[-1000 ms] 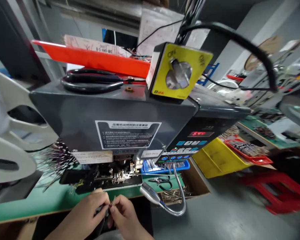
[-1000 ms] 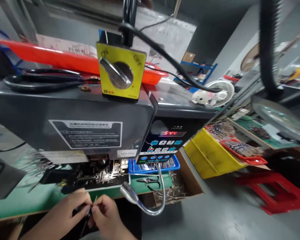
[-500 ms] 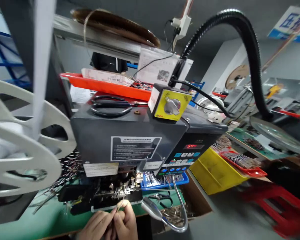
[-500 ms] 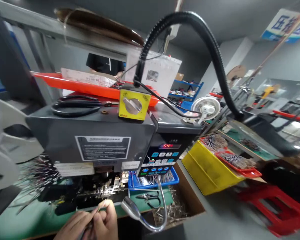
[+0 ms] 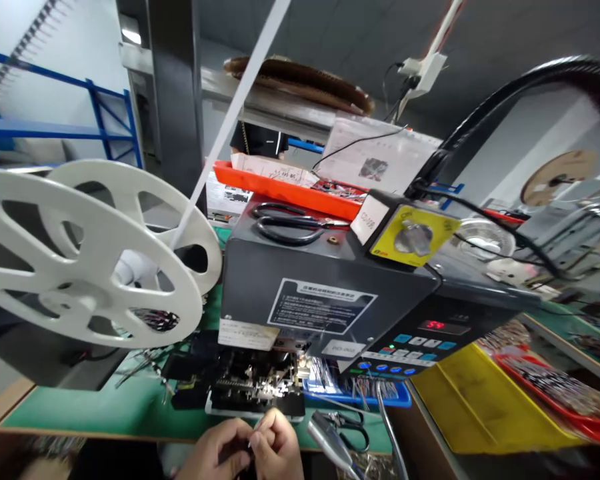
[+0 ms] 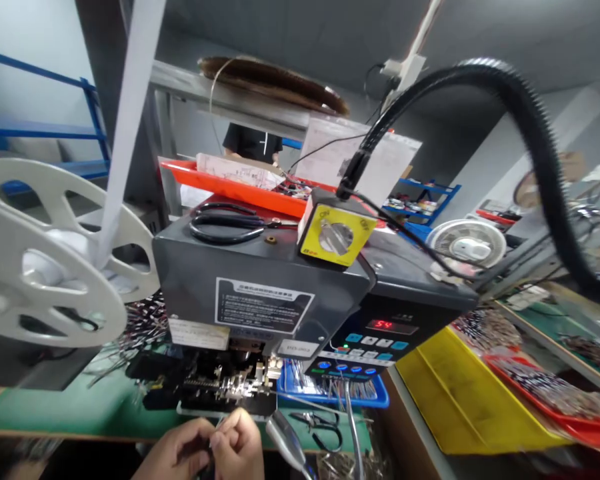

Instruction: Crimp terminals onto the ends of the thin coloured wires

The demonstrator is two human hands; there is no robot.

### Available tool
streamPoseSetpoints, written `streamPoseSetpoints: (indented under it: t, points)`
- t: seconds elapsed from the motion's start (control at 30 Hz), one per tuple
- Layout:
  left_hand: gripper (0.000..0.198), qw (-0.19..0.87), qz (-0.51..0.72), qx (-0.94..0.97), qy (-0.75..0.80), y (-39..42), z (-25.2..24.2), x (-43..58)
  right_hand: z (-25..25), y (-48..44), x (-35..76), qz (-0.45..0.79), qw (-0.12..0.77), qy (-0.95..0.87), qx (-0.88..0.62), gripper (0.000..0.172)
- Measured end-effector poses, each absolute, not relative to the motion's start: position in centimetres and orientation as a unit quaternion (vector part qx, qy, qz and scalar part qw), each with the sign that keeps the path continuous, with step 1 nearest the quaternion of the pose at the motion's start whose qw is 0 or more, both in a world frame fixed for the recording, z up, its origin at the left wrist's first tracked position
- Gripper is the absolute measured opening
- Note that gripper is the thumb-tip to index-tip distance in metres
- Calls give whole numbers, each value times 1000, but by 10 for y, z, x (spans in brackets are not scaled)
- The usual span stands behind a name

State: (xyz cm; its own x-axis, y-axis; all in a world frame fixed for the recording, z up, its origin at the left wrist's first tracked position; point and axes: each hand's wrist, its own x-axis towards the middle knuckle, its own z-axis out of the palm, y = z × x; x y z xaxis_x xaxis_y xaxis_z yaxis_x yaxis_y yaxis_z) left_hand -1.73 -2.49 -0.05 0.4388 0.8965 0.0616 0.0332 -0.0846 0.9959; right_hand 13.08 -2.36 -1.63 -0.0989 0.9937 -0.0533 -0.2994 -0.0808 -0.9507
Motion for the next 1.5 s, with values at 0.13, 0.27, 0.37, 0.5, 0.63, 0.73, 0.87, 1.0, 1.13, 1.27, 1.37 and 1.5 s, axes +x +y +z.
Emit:
streamPoseSetpoints:
  t: [0.13,0.27,0.37,0.5,0.63,0.73,0.87,1.0,1.13,1.27,1.37,1.5]
  points:
    - [24,467,397,666,424,-33,17,-19,-1,-34,139,563,531,-446,-450,39]
    - [15,432,393,666,464,-36,23,-18,1,-45,133,550,563,-419,-452,31]
    - [13,428,397,645,494,-35,22,-15,0,-45,127,549,571,-417,-446,28]
    - [13,422,385,659,490,-31,27,-10,8,-32,130,555,553,-453,-426,18]
    - [16,456,336,679,467,-26,39,-11,15,-18,141,521,530,-502,-442,20]
    - [18,558,289,639,443,-22,46,-15,21,-14,149,513,521,-527,-433,28]
    - [28,704,269,558,348,-16,46,-20,31,-14,153,510,456,-606,-407,23]
    - [35,721,326,517,326,-13,38,-15,29,-19,149,520,461,-580,-425,7]
    - [31,675,394,506,366,-16,23,1,19,-22,144,537,514,-468,-477,23]
    - [28,636,422,512,393,-22,11,14,20,-19,147,467,511,-508,-513,18]
    - [21,600,427,534,416,-24,9,17,21,-15,147,432,526,-519,-517,15]
    - [12,547,430,567,441,-24,12,18,15,-14,143,406,562,-491,-527,20]
